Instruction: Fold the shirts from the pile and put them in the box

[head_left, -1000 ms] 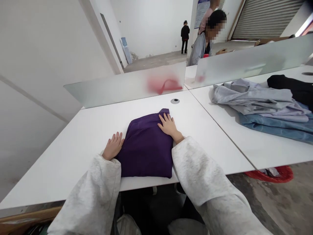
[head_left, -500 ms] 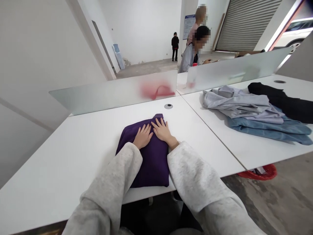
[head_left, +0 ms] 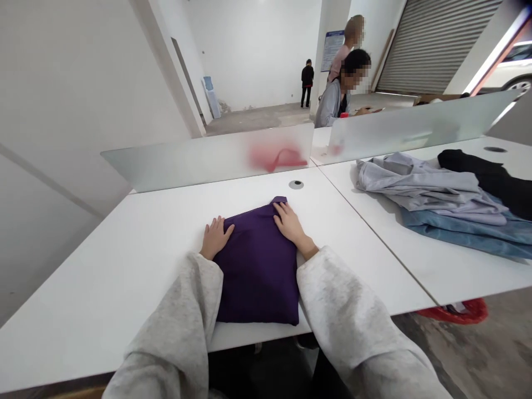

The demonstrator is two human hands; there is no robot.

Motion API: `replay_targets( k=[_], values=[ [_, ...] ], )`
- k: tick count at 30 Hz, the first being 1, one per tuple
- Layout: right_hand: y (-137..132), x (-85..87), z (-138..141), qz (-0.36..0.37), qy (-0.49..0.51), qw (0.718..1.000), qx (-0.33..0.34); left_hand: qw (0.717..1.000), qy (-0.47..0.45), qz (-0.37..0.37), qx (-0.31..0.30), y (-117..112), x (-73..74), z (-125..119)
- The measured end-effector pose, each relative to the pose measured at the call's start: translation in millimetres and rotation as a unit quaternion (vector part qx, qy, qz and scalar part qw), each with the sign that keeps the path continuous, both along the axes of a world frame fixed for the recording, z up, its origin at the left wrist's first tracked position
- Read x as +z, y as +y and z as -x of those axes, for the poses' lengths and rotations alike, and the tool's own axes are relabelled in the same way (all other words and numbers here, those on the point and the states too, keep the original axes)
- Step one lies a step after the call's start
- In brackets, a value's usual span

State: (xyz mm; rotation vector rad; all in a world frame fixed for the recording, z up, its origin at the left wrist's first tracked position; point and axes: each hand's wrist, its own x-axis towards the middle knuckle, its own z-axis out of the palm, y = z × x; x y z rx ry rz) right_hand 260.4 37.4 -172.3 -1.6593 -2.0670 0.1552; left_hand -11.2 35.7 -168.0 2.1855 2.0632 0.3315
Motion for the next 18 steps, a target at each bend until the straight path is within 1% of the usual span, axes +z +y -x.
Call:
replay_targets(
  k=[2,4,5,7,10,14,18],
  values=[
    [2.2,-2.3,-4.5,-0.014,0.000,0.998,-0.059,1.000,-0.027,-0.010,-0.010,-1.7,-1.8,-0.6],
    [4.2,-5.7,-9.0,0.001,-0.010,0.994,-0.109,0.998,-0.061,-0.018,-0.025,-2.9,-2.2,-1.3],
    [5.0,-7.4,-11.0,0.013,-0.015,0.993,-0.120,0.996,-0.081,-0.021,-0.033,-3.6,-1.8,-1.6],
    [6.5,-9.7,-14.4,0.024,-0.019,0.993,-0.114,0.991,-0.125,-0.026,-0.051,-5.7,0.2,-1.8],
    [7.1,-9.5,-17.0,0.021,0.009,0.997,-0.074,0.976,-0.202,-0.025,-0.074,-10.5,4.2,-2.6],
    [2.6,-7.1,-17.1,0.042,0.121,0.990,-0.056,0.945,-0.314,-0.019,-0.088,-14.7,5.8,-3.9],
    [-1.9,-6.3,-15.0,0.035,0.251,0.967,-0.025,0.905,-0.416,-0.014,-0.088,-13.1,2.4,-3.2]
  ],
)
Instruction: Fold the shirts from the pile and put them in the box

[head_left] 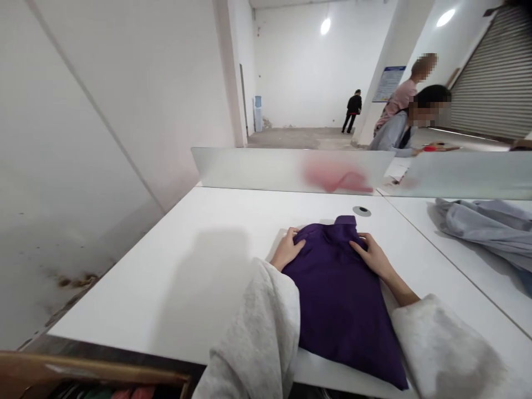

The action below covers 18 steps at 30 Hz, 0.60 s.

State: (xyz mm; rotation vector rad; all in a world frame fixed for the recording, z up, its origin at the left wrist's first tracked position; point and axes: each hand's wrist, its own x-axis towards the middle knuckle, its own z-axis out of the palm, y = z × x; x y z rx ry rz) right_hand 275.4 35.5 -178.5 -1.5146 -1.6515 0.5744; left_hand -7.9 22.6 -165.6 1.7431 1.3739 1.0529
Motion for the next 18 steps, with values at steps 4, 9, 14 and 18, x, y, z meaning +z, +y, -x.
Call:
replay_targets(
  k=[4,9,14,18],
  values=[
    [1.8,3.7,4.8,0.078,0.139,0.987,-0.024,0.997,-0.079,0.016,-0.004,2.1,-2.3,2.0],
    [5.7,12.2,15.6,0.146,0.184,0.972,0.021,0.991,-0.129,0.017,0.010,4.5,-4.5,5.0],
    [2.3,18.4,27.7,0.091,0.112,0.987,0.069,0.987,-0.158,-0.005,-0.002,-1.0,-5.4,11.7],
    [-1.9,18.2,39.5,0.107,0.127,0.980,0.109,0.985,-0.171,-0.031,0.015,-21.7,1.0,19.8]
  ],
)
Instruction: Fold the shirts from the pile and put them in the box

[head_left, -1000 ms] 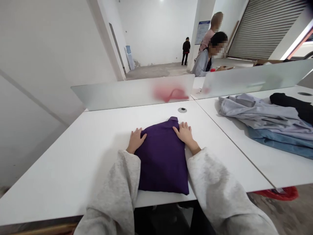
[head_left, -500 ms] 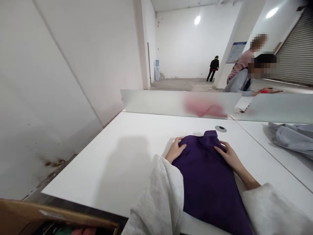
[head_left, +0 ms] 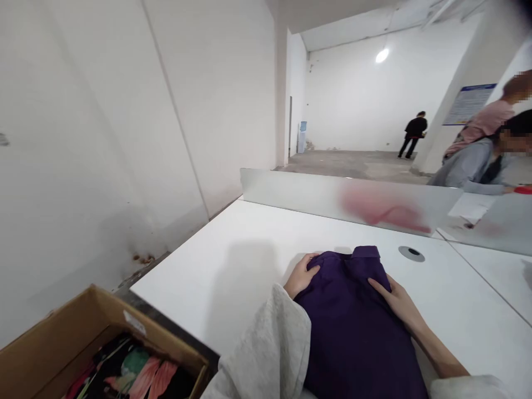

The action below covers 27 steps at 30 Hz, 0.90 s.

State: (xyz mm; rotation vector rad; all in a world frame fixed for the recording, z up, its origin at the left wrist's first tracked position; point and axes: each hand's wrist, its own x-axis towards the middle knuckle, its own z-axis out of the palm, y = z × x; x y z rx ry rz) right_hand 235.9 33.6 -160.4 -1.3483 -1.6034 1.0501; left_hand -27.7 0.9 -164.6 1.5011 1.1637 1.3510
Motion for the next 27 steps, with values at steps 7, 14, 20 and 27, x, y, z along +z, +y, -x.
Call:
replay_targets(
  k=[7,14,20,27],
  values=[
    [-14.8,9.2,35.5,0.034,0.100,0.993,0.058,0.992,-0.015,-0.017,0.121,-69.2,10.5,16.3],
    [-71.5,78.6,115.6,0.037,0.227,0.966,0.123,0.946,-0.131,-0.041,0.293,-198.7,53.1,48.7],
    [-145.5,169.2,217.0,-0.102,0.325,0.887,0.311,0.873,-0.028,-0.169,0.456,-359.6,160.2,77.7],
    [-223.0,196.3,371.6,-0.145,0.327,0.755,0.550,0.789,0.151,-0.098,0.588,-483.6,203.5,142.2]
  ],
)
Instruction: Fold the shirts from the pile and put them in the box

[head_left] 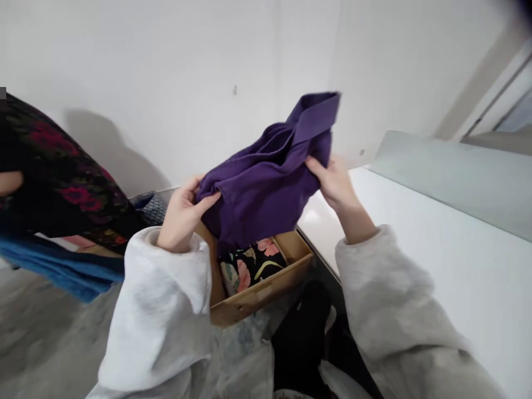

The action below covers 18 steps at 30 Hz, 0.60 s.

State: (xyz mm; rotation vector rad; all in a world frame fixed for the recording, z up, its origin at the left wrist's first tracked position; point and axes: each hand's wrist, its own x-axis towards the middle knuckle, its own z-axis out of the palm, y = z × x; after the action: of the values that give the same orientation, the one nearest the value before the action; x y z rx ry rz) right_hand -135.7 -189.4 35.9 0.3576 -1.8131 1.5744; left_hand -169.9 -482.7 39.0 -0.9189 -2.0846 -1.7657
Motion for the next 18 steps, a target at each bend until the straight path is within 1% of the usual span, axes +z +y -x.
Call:
replay_targets(
  k=[1,3,5,7,9,11,13,14,15,17,18],
  values=[
    [-9.2,-11.4,18.0,-0.005,-0.022,1.000,0.022,0.999,-0.017,0.040,0.011,-11.3,-8.7,8.7],
    [-23.7,-41.8,45.5,-0.006,-0.079,0.996,0.047,0.992,-0.036,0.120,0.031,-29.6,-32.3,21.7],
    [-32.0,-75.6,61.2,-0.001,-0.139,0.989,0.056,0.980,-0.042,0.187,0.049,-42.6,-58.5,28.3],
    [-34.6,-104.9,67.8,0.003,-0.185,0.981,0.062,0.969,-0.053,0.237,0.054,-51.4,-81.6,30.4],
    [-33.3,-126.3,70.2,-0.001,-0.217,0.973,0.076,0.959,-0.064,0.273,0.046,-57.2,-99.9,32.1],
    [-30.8,-141.7,73.9,-0.018,-0.250,0.963,0.096,0.949,-0.070,0.308,0.026,-60.8,-114.7,37.9],
    [-29.8,-155.6,82.7,-0.043,-0.290,0.949,0.113,0.932,-0.077,0.355,0.009,-61.5,-128.9,50.4],
    [-30.4,-163.3,89.1,-0.057,-0.308,0.943,0.116,0.914,-0.085,0.397,0.017,-60.7,-136.4,59.1],
    [-31.9,-171.9,96.5,-0.077,-0.324,0.936,0.111,0.887,-0.096,0.449,0.040,-59.0,-144.3,69.0],
    [-36.8,-191.3,111.6,-0.128,-0.352,0.924,0.082,0.819,-0.122,0.549,0.112,-54.2,-161.6,89.6],
    [-39.7,-201.8,118.0,-0.153,-0.364,0.916,0.065,0.786,-0.135,0.585,0.148,-51.7,-170.7,98.9]
  ],
)
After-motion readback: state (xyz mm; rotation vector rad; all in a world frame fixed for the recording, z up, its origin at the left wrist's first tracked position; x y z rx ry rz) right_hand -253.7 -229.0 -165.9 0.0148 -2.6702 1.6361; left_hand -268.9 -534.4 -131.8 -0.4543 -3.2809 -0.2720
